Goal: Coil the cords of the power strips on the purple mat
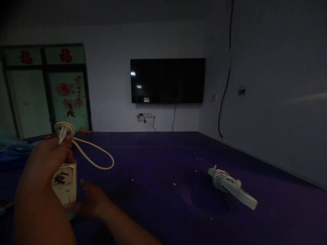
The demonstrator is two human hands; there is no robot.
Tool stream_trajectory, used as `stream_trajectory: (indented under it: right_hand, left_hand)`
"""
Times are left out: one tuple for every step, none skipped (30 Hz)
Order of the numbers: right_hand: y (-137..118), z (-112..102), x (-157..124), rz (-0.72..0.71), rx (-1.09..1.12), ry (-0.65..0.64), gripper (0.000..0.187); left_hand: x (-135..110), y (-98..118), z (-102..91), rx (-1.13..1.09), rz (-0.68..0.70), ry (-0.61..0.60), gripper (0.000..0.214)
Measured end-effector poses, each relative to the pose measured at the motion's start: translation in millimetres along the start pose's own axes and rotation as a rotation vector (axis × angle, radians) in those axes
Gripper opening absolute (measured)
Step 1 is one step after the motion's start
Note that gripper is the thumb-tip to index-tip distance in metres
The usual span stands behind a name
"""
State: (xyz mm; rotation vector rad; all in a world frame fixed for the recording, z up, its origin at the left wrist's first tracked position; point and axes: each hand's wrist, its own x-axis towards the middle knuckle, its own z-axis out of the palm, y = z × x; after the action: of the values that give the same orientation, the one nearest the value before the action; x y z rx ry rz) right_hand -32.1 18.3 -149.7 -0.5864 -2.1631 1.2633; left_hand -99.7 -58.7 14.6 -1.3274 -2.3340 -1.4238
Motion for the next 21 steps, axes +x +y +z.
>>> stream_trajectory:
  right_hand:
    - [-1.5, 0.2, -1.6, -0.009, -0.026, -0.03, 0.076]
    - [-2.3, 0.1, -2.8, -0.034, -0.035, -0.043, 0.065]
    - [-2.4, -0.1, -3.5, -0.056, -0.039, -0.045, 0.055]
    - [-1.7, -0.5, -3.7, -0.067, -0.045, -0.035, 0.047]
    - [-0.3, -1.0, -3.6, -0.068, -0.049, -0.016, 0.044]
    - [1.4, -2.0, -3.3, -0.066, -0.046, 0.007, 0.042]
    - [3.1, -3.4, -2.9, -0.069, -0.036, 0.026, 0.041]
    - [4.7, -5.4, -2.5, -0.073, -0.021, 0.045, 0.04]
    - [6.1, -7.8, -2.2, -0.076, -0.004, 0.062, 0.038]
    - [7.2, -10.6, -1.9, -0.075, 0.012, 0.08, 0.038]
    - [8.3, -13.4, -1.6, -0.064, 0.019, 0.1, 0.038]
    - [9.6, -16.0, -1.3, -0.043, 0.015, 0.126, 0.038]
    - [11.2, -18.1, -0.8, -0.018, 0.008, 0.157, 0.038]
    - [13.4, -19.5, -0.1, 0.0, 0.015, 0.187, 0.039]
    - [16.2, -20.2, 0.8, 0.003, 0.046, 0.209, 0.04]
    - [19.4, -20.3, 1.7, -0.014, 0.097, 0.218, 0.042]
    - [22.7, -19.9, 2.8, -0.042, 0.163, 0.215, 0.044]
    - [25.7, -19.2, 3.8, -0.075, 0.23, 0.205, 0.046]
    - [28.0, -18.5, 4.8, -0.103, 0.282, 0.191, 0.049]
    - [29.2, -17.9, 5.6, -0.118, 0.316, 0.182, 0.05]
    - [29.2, -17.5, 6.3, -0.121, 0.342, 0.178, 0.051]
  left_hand:
    - [-0.8, -0.3, 0.5, -0.041, -0.011, -0.012, 0.04]
    - [-1.5, 0.3, 1.2, -0.083, -0.014, -0.022, 0.039]
    - [-2.2, 1.5, 2.1, -0.119, -0.008, -0.033, 0.038]
    - [-2.5, 3.3, 3.2, -0.143, 0.011, -0.035, 0.037]
    - [-2.4, 5.3, 4.5, -0.154, 0.039, -0.032, 0.036]
    - [-1.8, 7.3, 5.9, -0.154, 0.068, -0.025, 0.035]
    - [-0.7, 8.9, 7.5, -0.144, 0.104, -0.023, 0.034]
    - [1.0, 9.8, 9.4, -0.125, 0.14, -0.023, 0.032]
    - [3.1, 9.9, 11.6, -0.1, 0.178, -0.033, 0.032]
    - [5.6, 9.1, 14.4, -0.065, 0.206, -0.051, 0.033]
    - [8.3, 7.4, 17.6, -0.027, 0.233, -0.083, 0.034]
    - [11.0, 5.2, 21.4, 0.007, 0.249, -0.127, 0.036]
    - [13.7, 2.8, 25.5, 0.029, 0.249, -0.183, 0.037]
    - [16.2, 0.3, 29.7, 0.034, 0.246, -0.25, 0.038]
    - [18.3, -1.8, 33.9, 0.03, 0.238, -0.318, 0.038]
    - [19.9, -3.6, 37.7, 0.024, 0.226, -0.376, 0.038]
    - [21.1, -4.9, 40.9, 0.018, 0.217, -0.423, 0.039]
    - [21.9, -6.0, 43.3, 0.015, 0.204, -0.455, 0.04]
    - [22.5, -7.1, 44.9, 0.009, 0.193, -0.473, 0.041]
    - [23.0, -8.3, 45.8, -0.001, 0.183, -0.48, 0.043]
    - [23.7, -10.0, 46.3, -0.017, 0.179, -0.481, 0.045]
